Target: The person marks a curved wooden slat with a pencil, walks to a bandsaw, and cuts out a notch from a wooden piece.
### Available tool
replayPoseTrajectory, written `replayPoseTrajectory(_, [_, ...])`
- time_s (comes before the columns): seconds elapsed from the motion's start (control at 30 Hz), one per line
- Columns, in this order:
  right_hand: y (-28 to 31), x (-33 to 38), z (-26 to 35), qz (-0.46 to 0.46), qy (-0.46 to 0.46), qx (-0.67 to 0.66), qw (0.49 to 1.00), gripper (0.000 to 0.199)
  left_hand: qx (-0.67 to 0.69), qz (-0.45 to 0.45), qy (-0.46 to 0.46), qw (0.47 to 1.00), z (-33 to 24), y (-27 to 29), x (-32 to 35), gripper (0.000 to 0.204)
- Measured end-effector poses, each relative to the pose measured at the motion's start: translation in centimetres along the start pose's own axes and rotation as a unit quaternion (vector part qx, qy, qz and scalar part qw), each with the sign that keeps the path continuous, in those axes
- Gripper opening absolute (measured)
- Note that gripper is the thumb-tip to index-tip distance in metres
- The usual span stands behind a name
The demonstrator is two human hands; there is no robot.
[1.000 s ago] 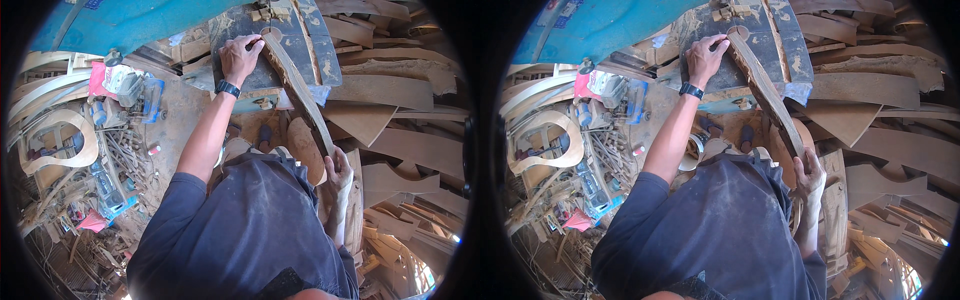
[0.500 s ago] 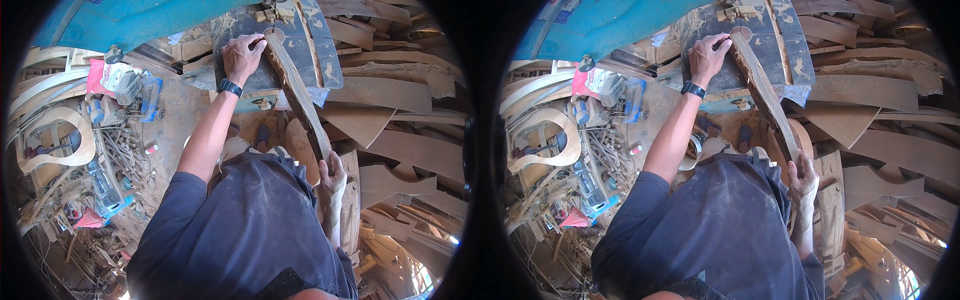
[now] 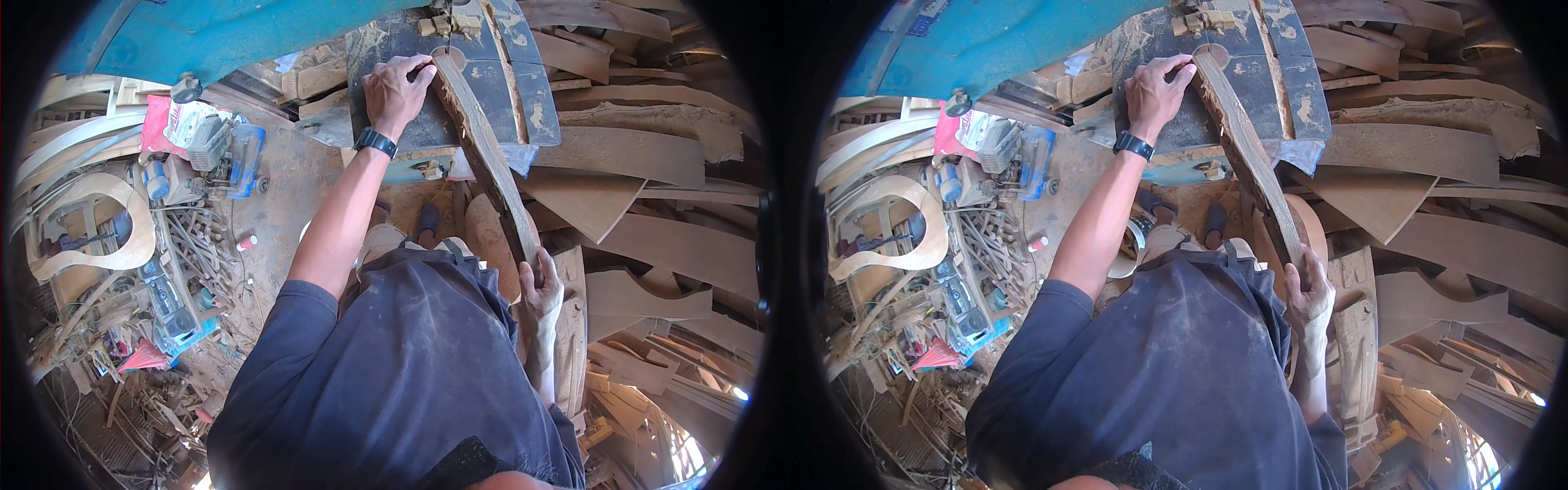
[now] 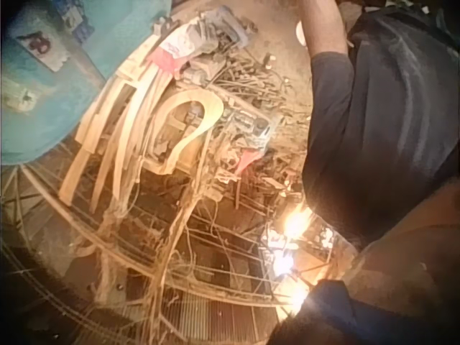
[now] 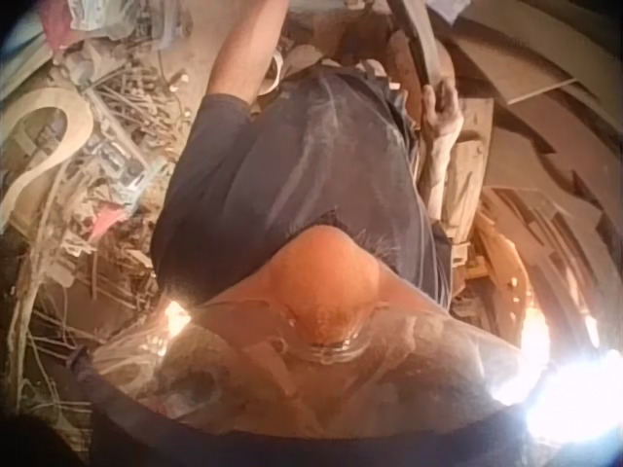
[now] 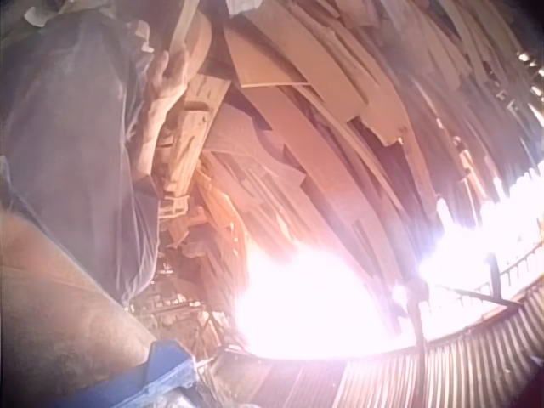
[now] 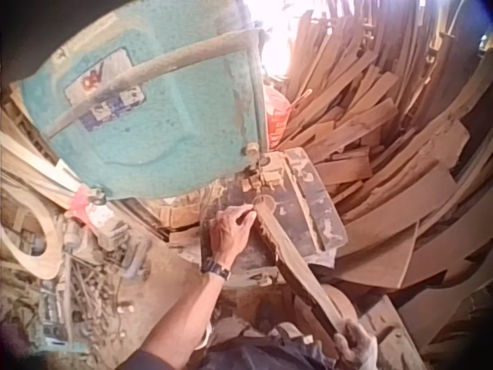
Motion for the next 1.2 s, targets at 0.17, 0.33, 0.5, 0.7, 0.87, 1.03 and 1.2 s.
replayPoseTrajectory(0.17, [-0.1, 0.0, -0.2, -0.005, 0.005, 0.011, 1.000, 0.041, -0.015, -0.007, -0.010, 1.000, -0.2, 0.2, 0.0, 0.029])
replayPoseTrajectory(0.33, [-0.3, 0.0, 0.0, 0.000, -0.006, 0.010, 1.000, 0.041, -0.010, -0.005, -0.016, 1.000, -0.2, 0.1, -0.3, 0.028])
replayPoseTrajectory(0.5, [-0.8, 0.2, 0.0, -0.001, -0.003, 0.013, 1.000, 0.041, -0.010, -0.008, -0.012, 1.000, -0.2, 0.1, -0.3, 0.029])
replayPoseTrajectory(0.7, [-1.1, 0.2, 0.0, 0.002, 0.001, 0.001, 1.000, 0.041, -0.009, 0.004, 0.001, 1.000, 0.1, -0.1, -0.4, 0.031])
replayPoseTrajectory(0.87, [-1.4, 0.2, 0.7, 0.025, -0.013, -0.005, 1.000, 0.041, -0.007, 0.008, 0.009, 1.000, 0.3, -0.2, -0.4, 0.030])
replayPoseTrajectory(1.03, [-2.3, 0.6, 0.1, 0.044, -0.007, 0.001, 0.999, 0.046, -0.008, 0.003, 0.003, 1.000, 0.3, -0.3, -0.5, 0.030])
replayPoseTrajectory(1.2, [-3.0, 0.7, 0.0, 0.054, -0.005, -0.018, 0.998, 0.048, -0.010, 0.001, 0.000, 1.000, 0.3, -0.2, -0.5, 0.030])
Point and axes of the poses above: each hand's wrist, its own x-axis away from the middle knuckle, its own y-axis out of the back of the hand, z = x × y, the point moved 10 cm from there along -x, towards the middle knuckle, and after that the axes turned 14 degrees about z, right-handed, at the moved point
